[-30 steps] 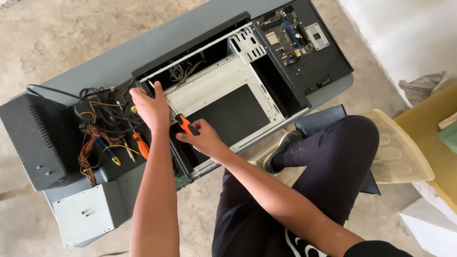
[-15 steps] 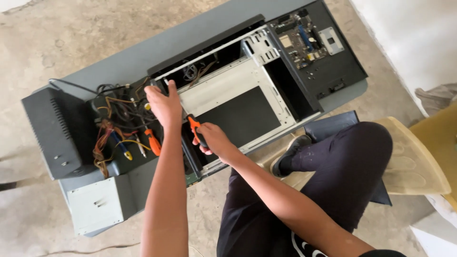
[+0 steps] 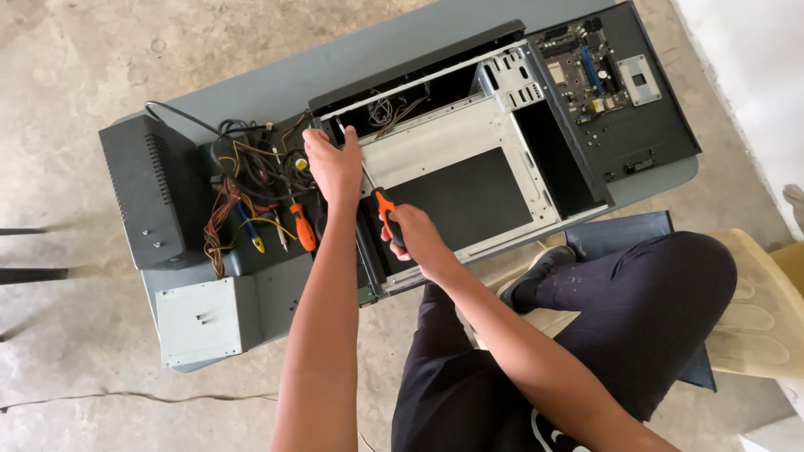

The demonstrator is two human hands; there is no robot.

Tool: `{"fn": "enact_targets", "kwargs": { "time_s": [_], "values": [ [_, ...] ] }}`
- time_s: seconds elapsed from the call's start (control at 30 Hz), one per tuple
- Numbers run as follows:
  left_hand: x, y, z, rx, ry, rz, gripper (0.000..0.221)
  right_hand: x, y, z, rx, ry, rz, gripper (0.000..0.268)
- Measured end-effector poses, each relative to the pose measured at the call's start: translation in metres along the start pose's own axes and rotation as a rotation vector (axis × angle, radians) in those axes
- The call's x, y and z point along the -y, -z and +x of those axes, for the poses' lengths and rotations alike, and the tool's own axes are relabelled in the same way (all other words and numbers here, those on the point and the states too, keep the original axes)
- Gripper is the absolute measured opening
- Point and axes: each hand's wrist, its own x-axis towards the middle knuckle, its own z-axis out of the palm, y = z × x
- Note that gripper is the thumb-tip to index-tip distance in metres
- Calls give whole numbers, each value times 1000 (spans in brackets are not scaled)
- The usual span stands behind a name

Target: Removing the front panel and disconnecting internal cables from a desktop computer case using a screwdriver

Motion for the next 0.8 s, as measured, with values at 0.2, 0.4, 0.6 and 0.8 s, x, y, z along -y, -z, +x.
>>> {"fn": "enact_targets", "kwargs": {
  "time_s": [0.2, 0.4, 0.6, 0.8],
  "values": [
    [-10, 10, -3, 47, 17, -11, 41, 4, 4, -9, 9, -4, -14, 22],
    [-26, 22, -9, 68, 37, -99, 49, -2, 10, -9, 0, 13, -9, 24],
    [-20, 18, -9, -180, -139, -294, 41, -7, 30, -17, -21, 64, 8, 29],
    [-13, 30, -2, -212, 161, -951, 59, 5, 51, -60, 53, 81, 10, 39]
  ]
}}
